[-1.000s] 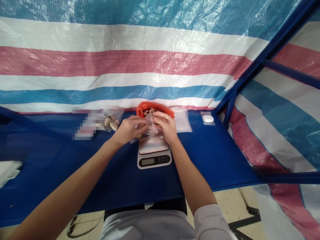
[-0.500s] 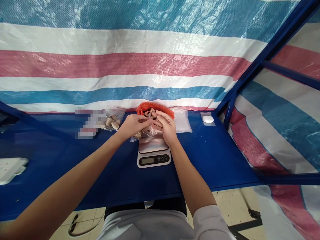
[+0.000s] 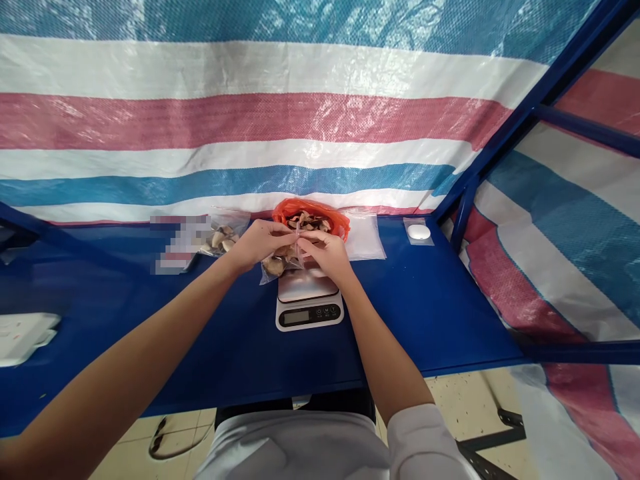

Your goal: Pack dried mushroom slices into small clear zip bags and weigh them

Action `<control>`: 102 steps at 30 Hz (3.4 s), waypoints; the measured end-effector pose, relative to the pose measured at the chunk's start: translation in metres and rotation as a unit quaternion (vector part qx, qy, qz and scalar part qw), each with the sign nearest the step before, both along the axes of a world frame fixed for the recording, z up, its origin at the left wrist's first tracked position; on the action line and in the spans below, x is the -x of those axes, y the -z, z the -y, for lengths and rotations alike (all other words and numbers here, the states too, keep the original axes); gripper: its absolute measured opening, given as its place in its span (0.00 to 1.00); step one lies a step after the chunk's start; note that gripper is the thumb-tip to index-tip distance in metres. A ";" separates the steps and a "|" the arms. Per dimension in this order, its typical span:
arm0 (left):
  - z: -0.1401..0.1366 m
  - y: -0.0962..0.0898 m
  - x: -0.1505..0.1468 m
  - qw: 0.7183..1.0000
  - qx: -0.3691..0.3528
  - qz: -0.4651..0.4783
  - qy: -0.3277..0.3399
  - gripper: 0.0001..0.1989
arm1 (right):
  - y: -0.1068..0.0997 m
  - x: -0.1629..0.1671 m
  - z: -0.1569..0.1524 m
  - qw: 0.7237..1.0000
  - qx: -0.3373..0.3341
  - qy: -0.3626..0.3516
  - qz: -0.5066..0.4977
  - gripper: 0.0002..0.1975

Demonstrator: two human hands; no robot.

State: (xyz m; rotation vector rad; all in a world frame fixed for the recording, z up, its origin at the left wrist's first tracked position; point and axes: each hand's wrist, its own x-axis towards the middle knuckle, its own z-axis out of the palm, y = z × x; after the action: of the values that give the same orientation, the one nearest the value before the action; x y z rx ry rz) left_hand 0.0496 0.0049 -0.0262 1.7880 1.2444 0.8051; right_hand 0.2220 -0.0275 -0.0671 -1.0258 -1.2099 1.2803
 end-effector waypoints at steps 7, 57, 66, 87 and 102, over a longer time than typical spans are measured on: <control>0.001 -0.002 0.005 0.995 0.082 0.055 0.016 0.15 | 0.002 -0.004 0.001 0.998 -0.002 -0.032 0.051 0.15; 0.006 0.001 0.013 0.997 -0.055 -0.044 0.013 0.13 | -0.005 -0.008 -0.004 0.996 0.043 0.066 0.044 0.05; 0.001 -0.012 0.020 0.996 -0.050 -0.062 -0.037 0.14 | -0.024 -0.009 -0.014 0.994 0.047 0.020 0.097 0.06; -0.011 -0.037 0.008 0.987 0.051 -0.143 -0.046 0.09 | -0.053 -0.007 -0.037 0.975 0.037 -0.128 0.177 0.04; -0.015 -0.049 0.023 0.946 -0.052 -0.318 -0.028 0.11 | -0.042 -0.028 -0.046 0.948 -0.083 -0.087 0.293 0.07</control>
State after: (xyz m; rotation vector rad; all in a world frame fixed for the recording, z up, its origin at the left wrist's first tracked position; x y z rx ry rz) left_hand 0.0267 0.0196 0.0231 2.1994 1.6867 0.3190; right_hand 0.2498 0.0185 -0.0246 -1.2401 -1.8619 1.0029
